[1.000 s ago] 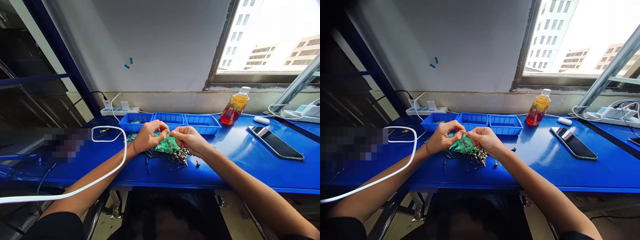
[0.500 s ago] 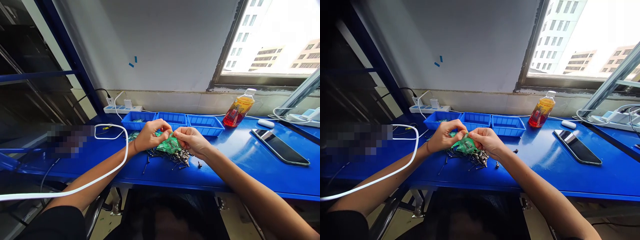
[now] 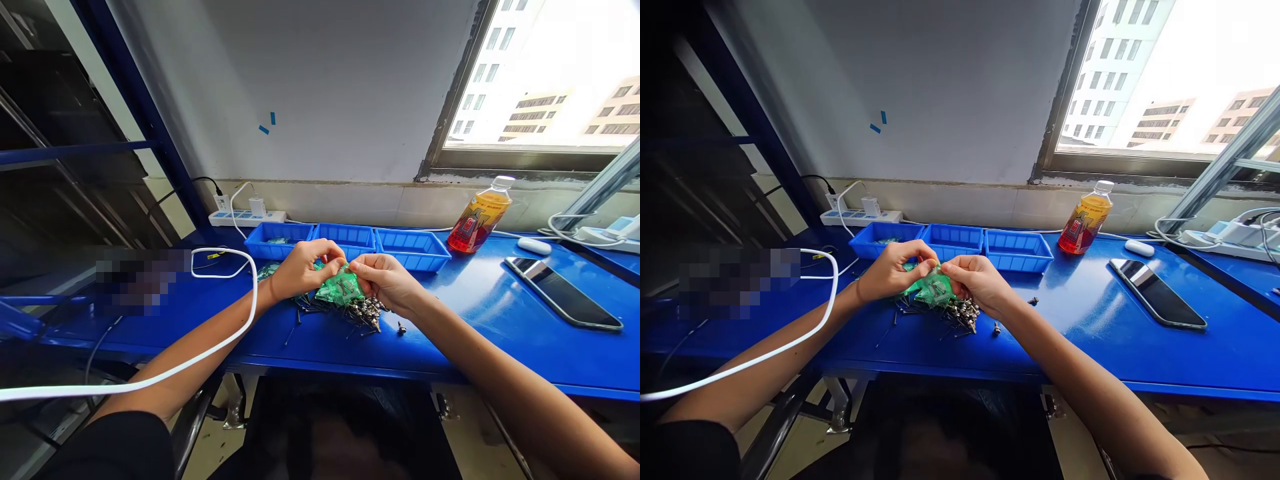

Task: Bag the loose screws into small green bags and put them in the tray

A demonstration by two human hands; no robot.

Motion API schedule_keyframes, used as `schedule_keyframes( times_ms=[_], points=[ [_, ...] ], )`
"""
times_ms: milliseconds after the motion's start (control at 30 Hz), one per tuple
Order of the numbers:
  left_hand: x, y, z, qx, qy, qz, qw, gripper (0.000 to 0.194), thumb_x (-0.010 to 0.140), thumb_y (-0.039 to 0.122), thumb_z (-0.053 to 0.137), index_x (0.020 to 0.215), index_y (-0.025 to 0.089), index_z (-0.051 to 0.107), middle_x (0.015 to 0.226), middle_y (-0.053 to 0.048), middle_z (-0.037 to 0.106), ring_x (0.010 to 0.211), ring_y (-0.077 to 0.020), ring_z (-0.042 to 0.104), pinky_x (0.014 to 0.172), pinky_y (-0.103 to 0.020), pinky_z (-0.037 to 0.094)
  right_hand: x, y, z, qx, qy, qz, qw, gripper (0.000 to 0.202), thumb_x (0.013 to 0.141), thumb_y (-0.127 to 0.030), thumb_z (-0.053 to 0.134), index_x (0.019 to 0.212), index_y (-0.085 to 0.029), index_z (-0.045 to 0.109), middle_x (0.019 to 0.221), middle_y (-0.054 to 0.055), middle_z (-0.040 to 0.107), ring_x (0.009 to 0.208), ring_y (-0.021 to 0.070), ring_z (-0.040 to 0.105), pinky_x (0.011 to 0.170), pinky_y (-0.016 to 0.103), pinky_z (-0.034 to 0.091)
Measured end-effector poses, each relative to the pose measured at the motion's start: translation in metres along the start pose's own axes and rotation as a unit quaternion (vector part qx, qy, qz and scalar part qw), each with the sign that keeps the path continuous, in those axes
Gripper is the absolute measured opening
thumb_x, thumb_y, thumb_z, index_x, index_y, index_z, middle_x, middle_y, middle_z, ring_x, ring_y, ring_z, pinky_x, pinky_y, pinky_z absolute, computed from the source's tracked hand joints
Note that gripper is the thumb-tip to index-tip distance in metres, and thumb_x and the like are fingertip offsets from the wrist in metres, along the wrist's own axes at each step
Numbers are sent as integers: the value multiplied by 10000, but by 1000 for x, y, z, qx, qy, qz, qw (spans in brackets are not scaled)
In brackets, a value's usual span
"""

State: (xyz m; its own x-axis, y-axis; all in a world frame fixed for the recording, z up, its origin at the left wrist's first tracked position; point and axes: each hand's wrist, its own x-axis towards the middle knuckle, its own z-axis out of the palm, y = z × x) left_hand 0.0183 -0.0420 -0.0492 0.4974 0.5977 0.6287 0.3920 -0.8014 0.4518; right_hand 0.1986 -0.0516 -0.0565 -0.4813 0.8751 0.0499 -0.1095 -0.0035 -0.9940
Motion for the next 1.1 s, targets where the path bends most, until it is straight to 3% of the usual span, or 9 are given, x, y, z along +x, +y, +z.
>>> schedule_keyframes(
  times_ms=[333, 533, 867, 1100],
  points=[
    [-3, 0, 4, 44, 24, 31, 998, 148, 837, 229, 497, 755, 150, 592, 705, -10, 616, 641, -99, 546, 600, -220, 446, -1, -2, -5, 0, -19, 13, 1000, 397, 605, -500, 747, 560, -164, 540, 429, -42, 520, 397, 47, 417, 424, 197, 317],
    [-4, 1, 7, 75, 27, 63, 995, 129, 843, 195, 507, 755, 149, 590, 683, -6, 610, 645, -103, 537, 614, -226, 443, -1, 0, -4, -30, -7, 22, 999, 400, 584, -516, 756, 621, -161, 577, 425, -52, 513, 394, 49, 413, 418, 199, 300],
    [-7, 1, 10, 104, 50, 82, 990, 137, 861, 199, 493, 775, 153, 588, 690, -4, 608, 644, -105, 534, 617, -228, 432, -3, -2, -3, -95, 3, -12, 995, 402, 662, -547, 693, 657, -164, 570, 460, -39, 528, 416, 55, 414, 428, 207, 285],
    [-6, 0, 10, 109, 58, 82, 989, 130, 861, 198, 500, 769, 154, 582, 689, -6, 611, 645, -107, 537, 622, -231, 431, -4, -5, -3, -105, 9, -4, 994, 406, 612, -533, 727, 707, -159, 602, 486, -35, 537, 443, 72, 446, 435, 213, 297]
  ],
)
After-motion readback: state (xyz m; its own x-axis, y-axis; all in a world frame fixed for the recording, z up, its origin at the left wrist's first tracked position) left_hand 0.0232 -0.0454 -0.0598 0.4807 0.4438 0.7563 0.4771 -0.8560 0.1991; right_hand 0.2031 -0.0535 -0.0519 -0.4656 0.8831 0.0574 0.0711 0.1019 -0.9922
